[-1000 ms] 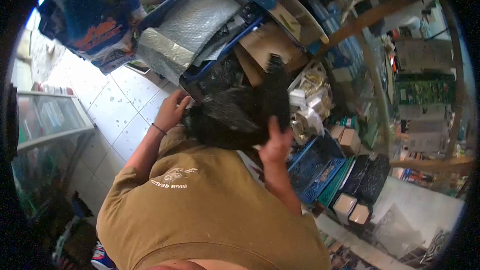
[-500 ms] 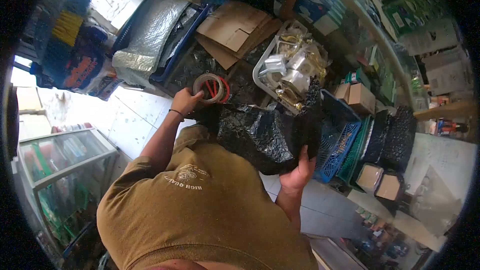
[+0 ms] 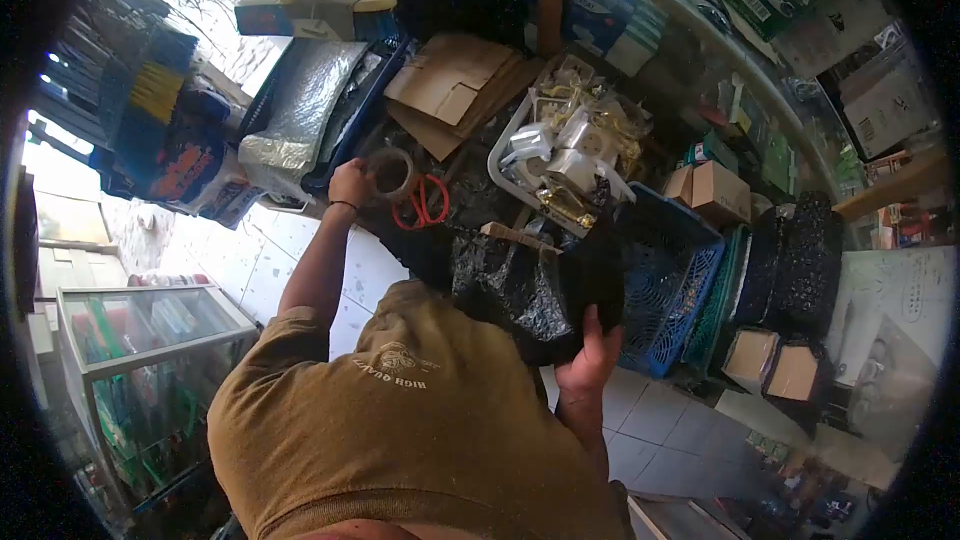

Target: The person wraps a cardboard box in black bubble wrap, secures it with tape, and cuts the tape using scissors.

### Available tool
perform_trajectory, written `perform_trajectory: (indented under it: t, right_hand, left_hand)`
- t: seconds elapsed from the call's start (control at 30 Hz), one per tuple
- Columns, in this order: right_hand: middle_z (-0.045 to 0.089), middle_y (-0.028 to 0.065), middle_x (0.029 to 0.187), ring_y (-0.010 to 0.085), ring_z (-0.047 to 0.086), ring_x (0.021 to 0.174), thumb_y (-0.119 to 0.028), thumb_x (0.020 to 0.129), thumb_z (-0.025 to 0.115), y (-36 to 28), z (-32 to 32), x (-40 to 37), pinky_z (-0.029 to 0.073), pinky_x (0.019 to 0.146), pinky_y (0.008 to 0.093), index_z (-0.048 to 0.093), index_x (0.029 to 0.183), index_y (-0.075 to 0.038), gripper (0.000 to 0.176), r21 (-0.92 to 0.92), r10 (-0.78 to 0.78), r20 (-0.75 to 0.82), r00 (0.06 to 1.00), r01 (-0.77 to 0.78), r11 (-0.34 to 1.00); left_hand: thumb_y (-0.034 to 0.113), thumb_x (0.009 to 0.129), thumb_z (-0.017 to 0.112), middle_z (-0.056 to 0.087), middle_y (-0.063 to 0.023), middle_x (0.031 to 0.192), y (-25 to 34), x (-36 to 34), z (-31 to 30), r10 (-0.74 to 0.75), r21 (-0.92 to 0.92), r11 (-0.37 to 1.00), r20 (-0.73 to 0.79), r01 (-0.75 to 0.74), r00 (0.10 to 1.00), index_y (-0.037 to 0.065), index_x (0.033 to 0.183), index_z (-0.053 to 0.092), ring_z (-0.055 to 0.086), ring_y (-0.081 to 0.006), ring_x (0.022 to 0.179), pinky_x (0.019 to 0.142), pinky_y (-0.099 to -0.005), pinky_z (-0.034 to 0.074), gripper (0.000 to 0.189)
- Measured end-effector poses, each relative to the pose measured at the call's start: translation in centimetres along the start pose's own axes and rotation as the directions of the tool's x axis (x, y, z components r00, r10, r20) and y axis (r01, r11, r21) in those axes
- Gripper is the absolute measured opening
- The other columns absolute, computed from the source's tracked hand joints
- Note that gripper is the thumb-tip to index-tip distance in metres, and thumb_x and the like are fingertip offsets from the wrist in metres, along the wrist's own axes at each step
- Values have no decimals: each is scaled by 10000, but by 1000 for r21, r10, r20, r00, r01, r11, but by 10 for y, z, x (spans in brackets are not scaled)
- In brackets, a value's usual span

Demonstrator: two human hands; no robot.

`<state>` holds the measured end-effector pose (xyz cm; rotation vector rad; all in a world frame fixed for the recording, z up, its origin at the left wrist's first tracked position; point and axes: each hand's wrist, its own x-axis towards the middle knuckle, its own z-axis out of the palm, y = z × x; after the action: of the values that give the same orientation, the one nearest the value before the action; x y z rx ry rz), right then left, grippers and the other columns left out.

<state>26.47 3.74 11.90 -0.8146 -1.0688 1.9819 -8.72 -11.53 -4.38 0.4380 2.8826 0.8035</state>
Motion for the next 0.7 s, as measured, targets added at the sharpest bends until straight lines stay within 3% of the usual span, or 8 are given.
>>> perform_trajectory:
  t: [0.2,0.27,0.4,0.43,0.47,0.53,0.63,0.7]
  right_hand:
    - [542,118,1143,227,540,1012,-156,869,524,6,-5,-7,439,858,336,453,1204,32,391,41,28,-73,997,-25,999]
    - [543,120,1143,227,541,1011,-143,867,521,1,-4,-10,439,856,336,452,1205,33,387,57,-4,-82,997,9,998]
    - [545,121,1144,222,540,1011,-106,862,508,-10,-7,-23,426,869,332,451,1202,42,374,61,-48,-65,997,52,997]
    - [545,121,1144,222,540,1011,-106,862,508,-10,-8,-28,426,869,332,451,1202,42,374,57,-54,-79,995,59,997]
    - [535,126,1171,237,529,1041,-99,863,491,-10,-8,-32,407,904,352,439,1223,37,389,-24,-39,-47,998,38,999]
    - [531,127,1190,242,512,1080,-71,846,491,-8,-13,-39,387,937,361,439,1236,29,406,-103,5,-26,1000,-8,995]
    - [541,120,1171,231,520,1065,-59,832,506,-5,-19,-45,392,925,346,460,1215,25,395,-181,-81,-26,996,75,981]
    - [561,97,1126,178,508,1027,-78,815,572,-9,-25,-48,378,896,292,500,1160,22,367,-184,-122,-65,990,108,977]
  left_hand:
    - [285,783,591,621,-199,897,-8,-14,16,-74,-63,995,23,75,997,34,944,622,586,-367,876,766,-442,468,300]
    - [260,808,581,598,-189,956,3,-42,19,-39,-186,982,-365,-32,930,17,978,600,569,-359,902,781,-408,457,298]
    - [252,819,583,558,-169,1028,39,-93,-5,49,-372,913,-312,-169,949,9,1038,559,535,-338,955,817,-370,431,329]
    - [256,804,601,546,-168,1064,51,-99,-16,197,-440,867,-127,-233,972,18,1095,529,517,-338,997,845,-377,416,383]
    - [259,790,619,534,-168,1100,62,-105,-28,352,-514,811,51,-278,935,27,1152,499,500,-338,1039,873,-383,400,447]
    - [246,744,658,547,-152,1101,95,-120,-48,773,-620,492,-13,-612,635,53,1206,482,493,-324,1074,915,-427,365,530]
    - [201,667,708,553,-134,1130,125,-153,-56,862,-694,490,295,-528,412,58,1166,529,514,-274,1067,925,-393,349,548]
    - [199,648,720,577,-127,1052,117,-163,-41,850,-614,524,336,-591,405,58,1111,550,537,-274,1006,888,-382,363,513]
